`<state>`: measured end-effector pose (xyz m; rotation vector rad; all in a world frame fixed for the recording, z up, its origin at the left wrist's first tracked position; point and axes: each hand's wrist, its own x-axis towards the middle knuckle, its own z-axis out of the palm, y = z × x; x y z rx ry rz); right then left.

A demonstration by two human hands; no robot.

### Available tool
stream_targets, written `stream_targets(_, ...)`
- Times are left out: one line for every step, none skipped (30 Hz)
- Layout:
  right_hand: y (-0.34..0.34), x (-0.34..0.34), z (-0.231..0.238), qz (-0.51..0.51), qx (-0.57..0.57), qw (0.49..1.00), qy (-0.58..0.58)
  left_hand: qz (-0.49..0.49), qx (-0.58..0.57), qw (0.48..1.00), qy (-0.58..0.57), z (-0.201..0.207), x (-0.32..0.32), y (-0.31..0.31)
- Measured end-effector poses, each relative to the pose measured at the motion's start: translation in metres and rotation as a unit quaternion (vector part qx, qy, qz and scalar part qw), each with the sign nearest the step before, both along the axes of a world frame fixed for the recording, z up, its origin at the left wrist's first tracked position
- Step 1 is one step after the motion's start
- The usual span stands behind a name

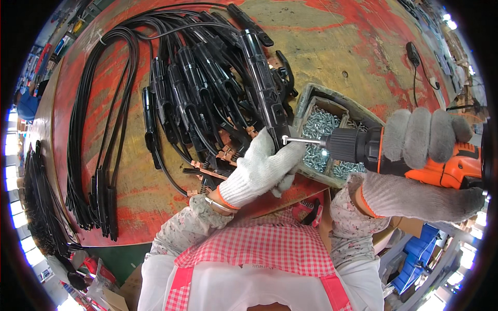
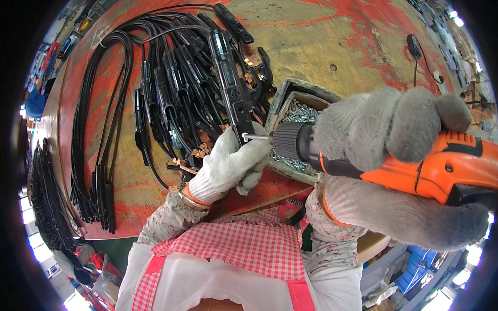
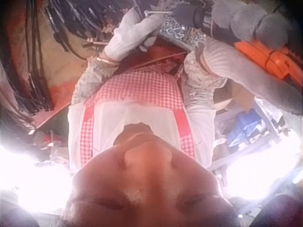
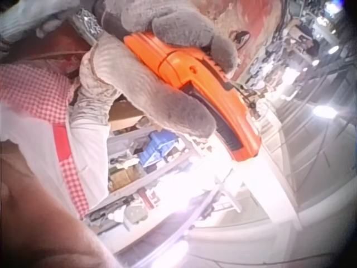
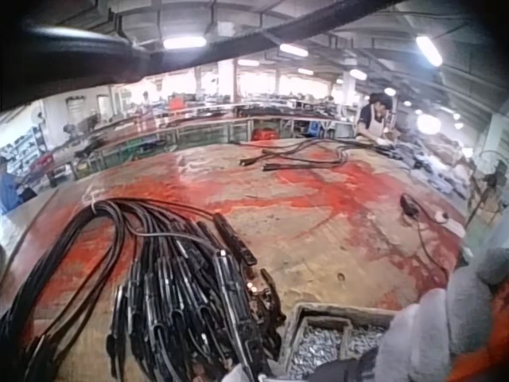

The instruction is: The person organizes clamp cables on a workbench, picks up an electric screwdriver, and drives screws into the handles of each clamp.

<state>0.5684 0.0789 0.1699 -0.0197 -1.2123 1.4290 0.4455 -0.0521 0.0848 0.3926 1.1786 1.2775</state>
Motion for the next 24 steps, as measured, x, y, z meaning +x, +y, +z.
stream_targets(-0.001, -0.002, 0.001, -0.015, 0.001, 1.0, -0.003, -0.005, 0.003, 1.0, -0.001, 0.0, 0.0, 0.0)
stream_targets(-0.002, -0.003, 0.001, -0.015, 0.001, 1.0, -0.004, -0.004, 0.003, 1.0, -0.001, 0.0, -0.001, 0.0)
stream_targets(-0.003, -0.004, 0.002, -0.007, 0.001, 1.0, 0.008, -0.006, 0.003, 1.0, -0.006, 0.002, -0.001, 0.0)
stream_targets(-0.004, -0.005, 0.003, 0.0, 0.001, 1.0, 0.02, -0.007, 0.004, 1.0, -0.01, 0.004, -0.001, 0.0)
stream_targets(-0.004, -0.005, 0.002, 0.001, 0.001, 1.0, 0.02, -0.006, 0.004, 1.0, -0.01, 0.005, 0.001, 0.0)
stream_targets(-0.004, -0.005, 0.001, 0.011, 0.003, 1.0, 0.025, 0.014, 0.002, 1.0, -0.006, 0.005, 0.002, 0.0)
stream_targets(-0.003, -0.005, 0.0, 0.021, 0.006, 0.999, 0.029, 0.033, 0.0, 0.999, -0.003, 0.005, 0.003, 0.0)
stream_targets(-0.003, -0.004, 0.0, 0.022, 0.006, 0.999, 0.029, 0.034, 0.0, 0.999, -0.003, 0.004, 0.003, 0.0)
stream_targets(-0.003, -0.001, 0.001, 0.016, 0.011, 1.0, -0.009, 0.033, 0.012, 0.999, -0.006, 0.005, 0.003, 0.0)
stream_targets(-0.003, 0.001, 0.002, 0.011, 0.015, 0.999, -0.048, 0.032, 0.024, 0.999, -0.01, 0.005, 0.003, 0.0)
stream_targets(-0.001, 0.003, 0.003, 0.01, 0.016, 0.999, -0.048, 0.031, 0.025, 0.999, -0.01, 0.006, 0.004, 0.0)
stream_targets(0.0, 0.004, 0.0, 0.031, 0.031, 0.998, -0.049, 0.034, 0.023, 0.999, -0.011, 0.004, 0.003, -0.001)
stream_targets(0.001, 0.003, -0.003, 0.052, 0.045, 0.996, -0.049, 0.038, 0.022, 0.999, -0.012, 0.003, 0.003, -0.002)
stream_targets(-0.002, 0.001, -0.005, 0.055, 0.044, 0.996, -0.049, 0.041, 0.021, 0.999, -0.013, 0.0, 0.002, -0.002)
stream_targets(-0.006, 0.0, -0.002, 0.017, 0.024, 0.999, -0.036, 0.039, 0.02, 0.999, -0.012, 0.002, 0.003, -0.002)
stream_targets(-0.008, 0.001, 0.0, -0.021, 0.003, 1.0, -0.022, 0.037, 0.02, 0.999, -0.011, 0.003, 0.004, -0.001)
stream_targets(-0.005, 0.003, 0.001, -0.023, 0.004, 0.999, -0.022, 0.035, 0.021, 0.999, -0.011, 0.005, 0.004, 0.0)
stream_targets(-0.001, 0.004, -0.002, 0.025, 0.022, 0.999, -0.043, 0.034, 0.017, 0.999, -0.011, 0.005, 0.003, 0.001)
stream_targets(0.001, 0.005, -0.003, 0.072, 0.039, 0.995, -0.065, 0.033, 0.014, 0.999, -0.011, 0.005, 0.003, 0.001)
stream_targets(-0.002, 0.005, -0.004, 0.072, 0.039, 0.995, -0.065, 0.033, 0.014, 0.999, -0.012, 0.003, 0.003, 0.0)
stream_targets(-0.007, 0.003, -0.003, 0.022, 0.009, 0.999, -0.043, 0.034, 0.017, 0.999, -0.008, 0.001, 0.003, 0.0)
stream_targets(-0.01, 0.002, -0.002, -0.028, -0.021, 0.999, -0.02, 0.035, 0.02, 0.999, -0.005, 0.0, 0.004, 0.001)
stream_targets(-0.008, 0.004, -0.002, -0.03, -0.02, 0.999, -0.021, 0.034, 0.021, 0.999, -0.005, 0.001, 0.004, 0.001)
stream_targets(-0.005, 0.006, -0.002, 0.027, 0.001, 0.999, -0.028, 0.037, 0.021, 0.999, -0.014, 0.002, 0.004, 0.001)
